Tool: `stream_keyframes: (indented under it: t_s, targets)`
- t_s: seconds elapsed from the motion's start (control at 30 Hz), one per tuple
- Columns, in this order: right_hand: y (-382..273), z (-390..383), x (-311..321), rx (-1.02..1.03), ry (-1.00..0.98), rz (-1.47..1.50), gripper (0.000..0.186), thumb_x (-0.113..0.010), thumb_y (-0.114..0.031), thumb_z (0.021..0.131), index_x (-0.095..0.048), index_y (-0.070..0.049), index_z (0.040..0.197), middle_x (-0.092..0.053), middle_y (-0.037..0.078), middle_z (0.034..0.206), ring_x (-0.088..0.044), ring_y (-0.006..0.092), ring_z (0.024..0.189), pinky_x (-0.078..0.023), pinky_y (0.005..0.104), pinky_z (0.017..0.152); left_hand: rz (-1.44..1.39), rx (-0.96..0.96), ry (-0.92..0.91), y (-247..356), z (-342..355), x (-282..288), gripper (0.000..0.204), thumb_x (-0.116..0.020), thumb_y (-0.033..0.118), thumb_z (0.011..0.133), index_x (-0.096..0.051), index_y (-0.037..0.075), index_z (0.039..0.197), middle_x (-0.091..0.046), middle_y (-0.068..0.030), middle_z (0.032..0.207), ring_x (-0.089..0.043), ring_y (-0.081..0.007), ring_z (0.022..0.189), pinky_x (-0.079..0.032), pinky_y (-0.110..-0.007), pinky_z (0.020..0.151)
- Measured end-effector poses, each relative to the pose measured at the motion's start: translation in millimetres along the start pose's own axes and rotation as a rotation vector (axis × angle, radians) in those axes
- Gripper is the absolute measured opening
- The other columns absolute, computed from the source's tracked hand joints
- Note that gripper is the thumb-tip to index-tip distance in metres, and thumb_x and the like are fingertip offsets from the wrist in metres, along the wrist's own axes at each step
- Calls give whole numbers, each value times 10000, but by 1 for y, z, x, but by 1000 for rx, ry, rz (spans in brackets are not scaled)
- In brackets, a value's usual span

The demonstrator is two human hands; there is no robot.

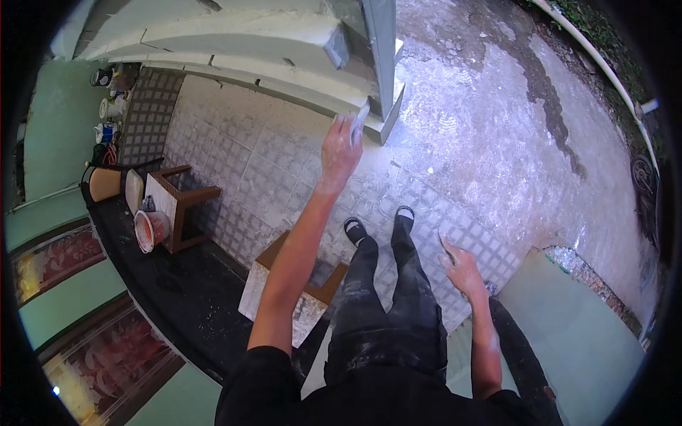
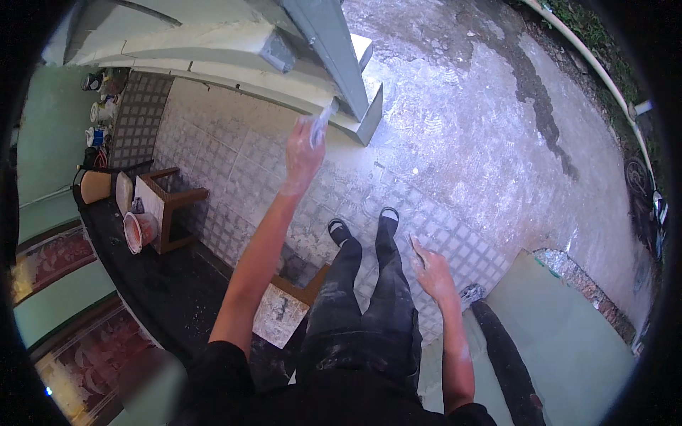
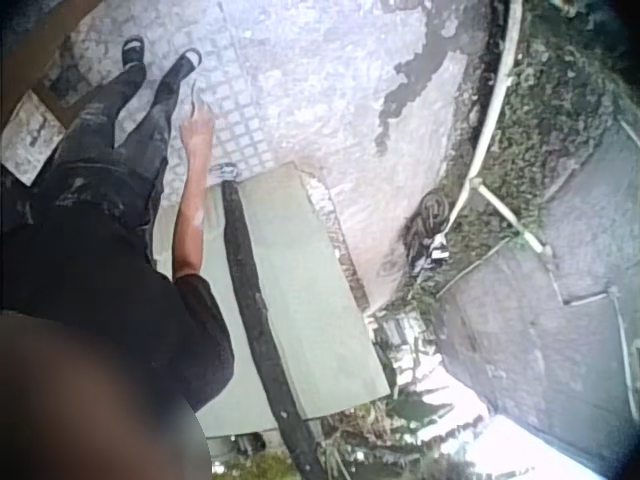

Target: Applying putty or plaster to a wall with a putty knife.

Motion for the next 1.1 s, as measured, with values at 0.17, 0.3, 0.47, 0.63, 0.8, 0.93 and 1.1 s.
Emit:
stream_keyframes:
  t_s: [0.17, 0.3, 0.47, 0.63, 0.8, 0.93, 1.1]
  targets:
    - [-33, 63, -44, -67, -116, 175, 575, -603, -164, 909, -435, -130, 1458, -604, 261, 1259, -621, 324, 1134, -469, 400, 950, 113, -164, -26, -21, 33, 11, 261, -583, 65, 884, -594, 73, 1145, -605, -158, 984, -619, -370, 891, -531, -448, 775]
    - [-98, 139, -61, -243, -86, 531, 594, -526, -203, 928, -370, -138, 1498, -590, 226, 1308, -553, 288, 1254, -410, 352, 1043, 154, -214, -138, -44, 23, 8, 257, -574, 96, 901, -571, 47, 1153, -607, -176, 1036, -620, -388, 924, -524, -464, 811]
    - [-135, 229, -76, 38, 312, 598, 548, -488, -254, 982, -356, -166, 1507, -562, 202, 1365, -637, 280, 1079, -469, 355, 938, -18, -183, -85, -46, 51, 24, 290, -536, 115, 935, -521, 25, 1211, -596, -199, 1147, -577, -408, 1048, -468, -479, 925]
    - [-167, 256, -93, 8, 534, 726, 509, -496, -237, 1011, -380, -239, 1506, -412, -15, 625, -387, 68, 446, -386, 280, 405, -265, -139, -231, -67, 39, 8, 328, -501, 117, 963, -488, 13, 1274, -569, -208, 1240, -515, -409, 1172, -370, -493, 1047]
    - [-177, 250, -100, 1, 716, 703, 497, -480, -264, 1024, -378, -207, 1508, -389, -9, 609, -373, 62, 440, -376, 274, 410, -321, -151, -179, -75, 33, 4, 375, -467, 175, 988, -474, 26, 1332, -541, -203, 1330, -482, -404, 1255, -302, -501, 1118]
    - [-178, 253, -91, -26, 752, 681, 492, -491, -252, 1017, -407, -139, 1489, -409, 8, 609, -387, 70, 439, -377, 281, 429, -328, -215, -135, -78, 31, -1, 384, -457, 194, 995, -474, 24, 1339, -535, -197, 1347, -469, -394, 1282, -283, -494, 1133]
    - [-174, 255, -79, 266, 1006, 339, 478, -513, -233, 999, -457, -100, 1455, -459, 41, 617, -396, 79, 445, -382, 294, 438, -406, -167, -89, -79, 26, -11, 399, -463, 180, 995, -465, 9, 1356, -526, -199, 1364, -451, -397, 1309, -293, -486, 1121]
Point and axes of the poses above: each hand's wrist, its own z-axis towards the middle knuckle, its own x-axis out of the back of the hand, y = z × x, the point moved 6 cm from there along z, towards the middle knuckle
